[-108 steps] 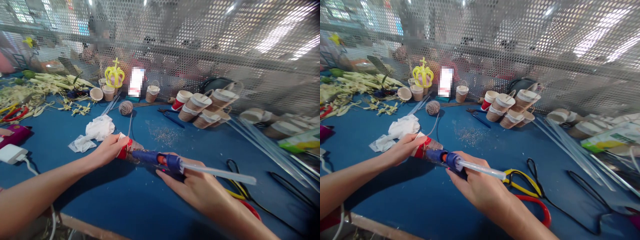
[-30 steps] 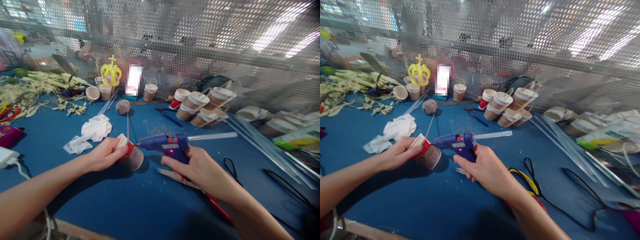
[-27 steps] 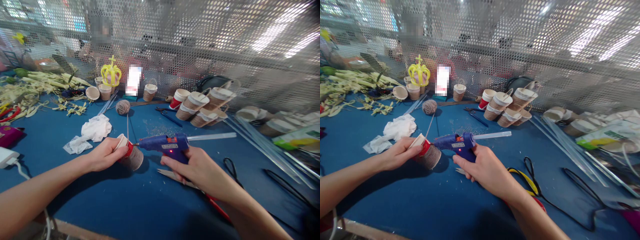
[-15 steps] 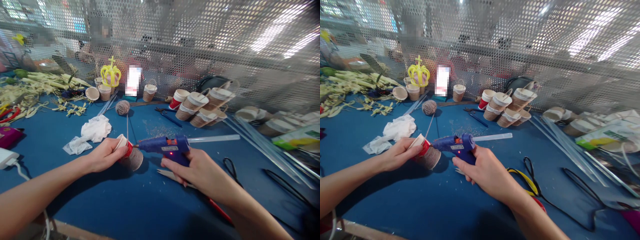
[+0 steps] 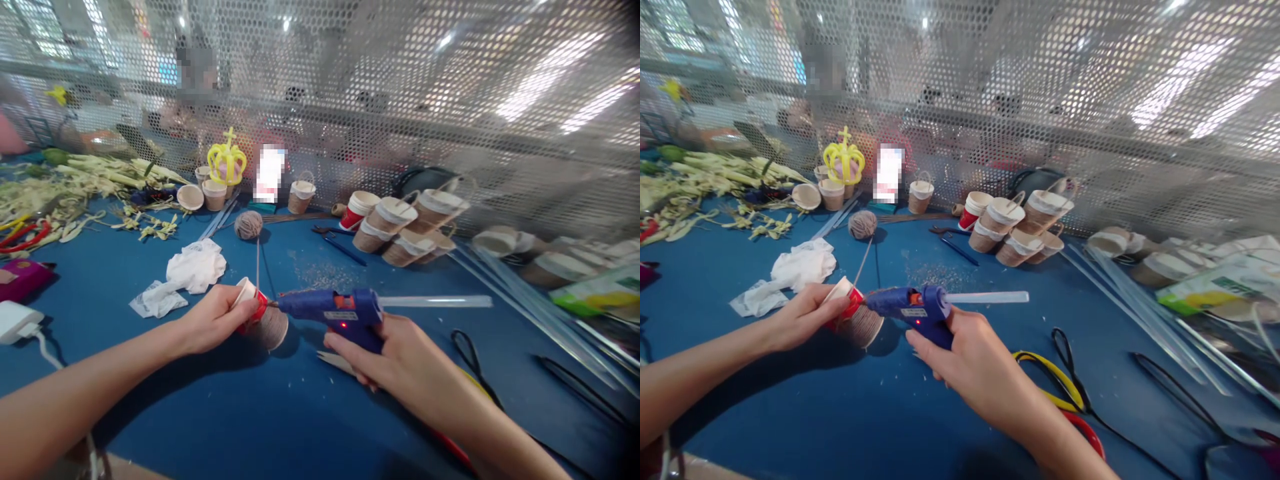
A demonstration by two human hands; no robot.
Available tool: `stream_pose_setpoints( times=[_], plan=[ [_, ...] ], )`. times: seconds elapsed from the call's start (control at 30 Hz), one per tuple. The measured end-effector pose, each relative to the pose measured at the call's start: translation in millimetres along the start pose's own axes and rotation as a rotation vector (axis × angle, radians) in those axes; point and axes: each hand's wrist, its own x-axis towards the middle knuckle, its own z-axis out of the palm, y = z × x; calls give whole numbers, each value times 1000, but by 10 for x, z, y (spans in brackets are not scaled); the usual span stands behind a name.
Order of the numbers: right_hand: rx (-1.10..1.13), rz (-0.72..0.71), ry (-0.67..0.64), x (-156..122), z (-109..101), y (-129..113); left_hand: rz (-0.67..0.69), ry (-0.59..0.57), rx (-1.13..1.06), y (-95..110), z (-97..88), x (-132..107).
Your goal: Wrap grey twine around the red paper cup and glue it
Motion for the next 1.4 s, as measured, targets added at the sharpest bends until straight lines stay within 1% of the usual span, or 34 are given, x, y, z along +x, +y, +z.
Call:
stream_pose_setpoints(
  times=[0.17,0.37,0.5,0.77,0.83,1.0,1.1,1.17,1.3,1.4],
  plan=[
    [-38,-34,-4,1,3,-2,2,-3,-8,-24,-2,8],
    [-26,-53,-15,-11,23,15,-3,9,-40,5,2,17],
    [-16,-55,14,-20,34,15,-14,23,-52,2,10,25],
    [-77,-120,56,-27,51,34,-16,21,-64,-10,5,21],
    [-127,-175,66,-34,56,35,-13,24,-62,-11,5,22],
    [-254,-406,144,-58,80,63,-52,16,-126,-3,13,30],
    [-287,-502,177,-75,99,64,-81,49,-138,23,17,35],
    [-299,-559,174,-84,112,49,-96,70,-131,45,20,38],
    [-255,-608,161,-93,144,25,-121,54,-185,75,29,41],
    [-241,-600,143,-105,162,15,-128,62,-188,74,37,40]
  ],
)
